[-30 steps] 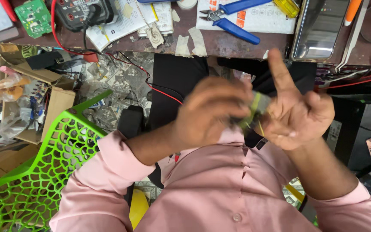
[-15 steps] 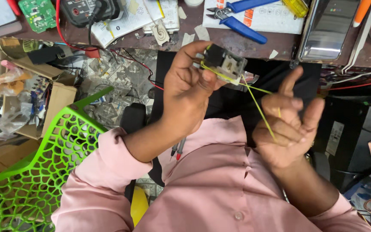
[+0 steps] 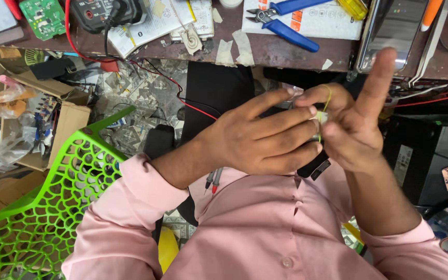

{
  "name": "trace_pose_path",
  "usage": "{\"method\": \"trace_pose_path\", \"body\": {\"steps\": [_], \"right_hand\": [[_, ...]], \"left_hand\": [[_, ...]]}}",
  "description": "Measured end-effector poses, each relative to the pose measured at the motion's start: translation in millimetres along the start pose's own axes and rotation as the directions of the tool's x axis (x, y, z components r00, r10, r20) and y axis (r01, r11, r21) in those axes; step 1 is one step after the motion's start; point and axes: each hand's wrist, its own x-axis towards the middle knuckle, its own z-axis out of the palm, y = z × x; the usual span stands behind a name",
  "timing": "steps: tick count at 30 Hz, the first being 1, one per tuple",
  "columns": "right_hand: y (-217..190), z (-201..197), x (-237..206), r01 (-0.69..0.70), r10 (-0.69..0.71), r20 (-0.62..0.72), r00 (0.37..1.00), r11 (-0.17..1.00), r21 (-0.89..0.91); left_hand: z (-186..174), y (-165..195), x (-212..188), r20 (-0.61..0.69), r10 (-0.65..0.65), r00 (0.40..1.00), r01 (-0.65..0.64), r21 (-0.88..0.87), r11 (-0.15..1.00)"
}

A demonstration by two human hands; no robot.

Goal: The person uses a screwdriver to adjust screws on a small electrical component, then wraps a yellow wire around it. The person holds the component with one hand while manipulating the screwdriver and wire with the other.

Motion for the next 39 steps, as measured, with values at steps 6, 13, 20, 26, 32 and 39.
{"method": "trace_pose_path", "body": {"steps": [6,13,20,26,32,39], "right_hand": [[1.5,-27.0,-6.8,0.085,-0.085,0.014,0.996,0.957,-0.277],[9.0,-34.9,-4.1,0.396,-0.196,0.4,0.895,0.762,-0.513],[-6.7,-34.8,13.0,0.411,-0.07,0.61,0.789,0.797,-0.441],[-34.4,-37.2,20.8,0.45,-0.019,0.688,0.725,0.77,-0.453],[-48.0,-37.2,29.7,0.377,0.099,0.742,0.663,0.812,-0.445],[-42.2,-24.1,21.8,0.314,0.161,0.788,0.595,0.855,-0.412]], "left_hand": [[-8.5,4.9,21.2,-0.077,-0.254,0.964,0.217,-0.326,0.92],[26.4,15.8,14.5,0.527,-0.672,0.52,0.591,-0.79,-0.162],[40.1,15.5,-9.7,0.586,-0.631,0.508,0.65,-0.742,-0.166],[31.4,25.7,1.1,0.37,-0.777,0.509,0.681,-0.725,0.101],[28.1,26.2,4.4,0.322,-0.795,0.513,0.685,-0.713,0.153],[25.4,24.5,3.4,0.112,-0.879,0.464,0.541,-0.822,0.181]]}}
